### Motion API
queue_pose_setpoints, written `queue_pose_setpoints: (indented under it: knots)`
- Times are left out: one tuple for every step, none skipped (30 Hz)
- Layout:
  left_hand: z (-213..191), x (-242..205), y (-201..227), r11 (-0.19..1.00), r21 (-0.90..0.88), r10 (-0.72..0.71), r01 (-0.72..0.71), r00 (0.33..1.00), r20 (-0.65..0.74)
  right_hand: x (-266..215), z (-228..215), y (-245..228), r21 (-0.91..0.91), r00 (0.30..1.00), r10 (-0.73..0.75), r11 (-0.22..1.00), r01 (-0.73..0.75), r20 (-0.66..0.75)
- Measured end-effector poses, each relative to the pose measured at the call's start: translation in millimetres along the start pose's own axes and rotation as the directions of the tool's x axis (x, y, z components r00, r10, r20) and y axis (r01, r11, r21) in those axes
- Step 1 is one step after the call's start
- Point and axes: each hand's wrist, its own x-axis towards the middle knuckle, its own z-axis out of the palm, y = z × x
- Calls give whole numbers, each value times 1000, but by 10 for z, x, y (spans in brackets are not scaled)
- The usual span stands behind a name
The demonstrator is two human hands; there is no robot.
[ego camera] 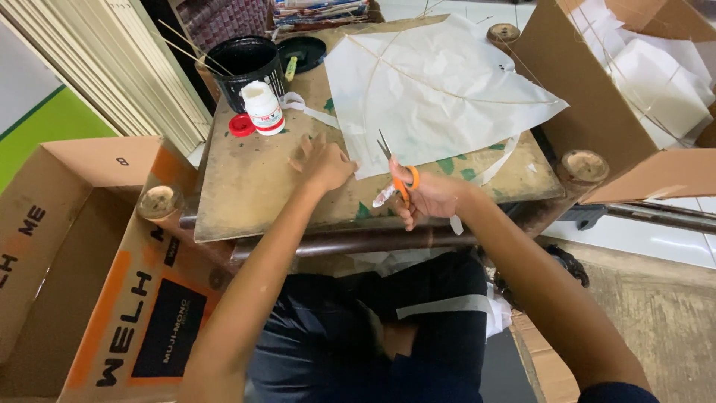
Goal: Trimming the excess paper from a kite frame using a pair of scissors.
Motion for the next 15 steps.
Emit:
queue_pose_setpoints:
  knots:
    - [27, 31, -29, 1000, -1, -2, 2, 1000, -2, -51, 38, -32, -2, 1000, 0, 1000, 0, 2]
    - [55, 61, -57, 999, -31, 14, -14, 1000, -3, -103, 75, -63, 17, 1000, 5, 1000, -5, -2]
    - [81, 100, -70, 998, -61, 34, -34, 999, -5, -164, 102, -98, 36, 1000, 10, 999, -9, -10]
    - [97, 121, -82, 997, -62, 36, -37, 999, -7, -122, 65, -52, 34, 1000, 8, 999, -8, -12]
    - [108, 148, -91, 996, -67, 58, -58, 998, -6, -79, 25, -11, 44, 1000, 7, 999, -7, -6]
    - [120, 175, -100, 994, -72, 79, -79, 997, -4, -36, -16, 30, 54, 1000, 6, 999, -6, 1]
    - [38, 72, -56, 994, -73, 81, -81, 997, -6, -88, 16, -14, 53, 1000, 5, 999, -5, -1]
    - [-45, -31, -11, 989, -43, 146, -145, 989, 24, -140, 48, -58, 57, 1000, -1, 998, 1, -2]
    - [-144, -123, 32, 977, -11, 211, -211, 976, 54, -182, 79, -115, 62, 1000, -10, 998, 11, -4]
    - [-175, -172, 37, 977, -8, 214, -214, 975, 52, -168, 55, -103, 61, 1000, -15, 998, 15, -6]
    - [-208, -229, 36, 968, 0, 249, -250, 966, 70, -151, 40, -90, 61, 1000, -10, 998, 10, 3]
    - [-241, -287, 32, 959, 8, 283, -285, 955, 89, -133, 27, -75, 61, 1000, -4, 998, 4, 12]
    - [-182, -222, -49, 959, 8, 282, -283, 956, 87, -82, 3, -22, 60, 1000, -5, 998, 4, 14]
    - [-125, -158, -131, 963, 5, 267, -268, 959, 92, -30, -20, 28, 62, 1000, -6, 998, 5, 28]
    - [-95, -62, -188, 966, 4, 258, -260, 962, 91, 22, -67, 46, 61, 999, -15, 998, 13, 37]
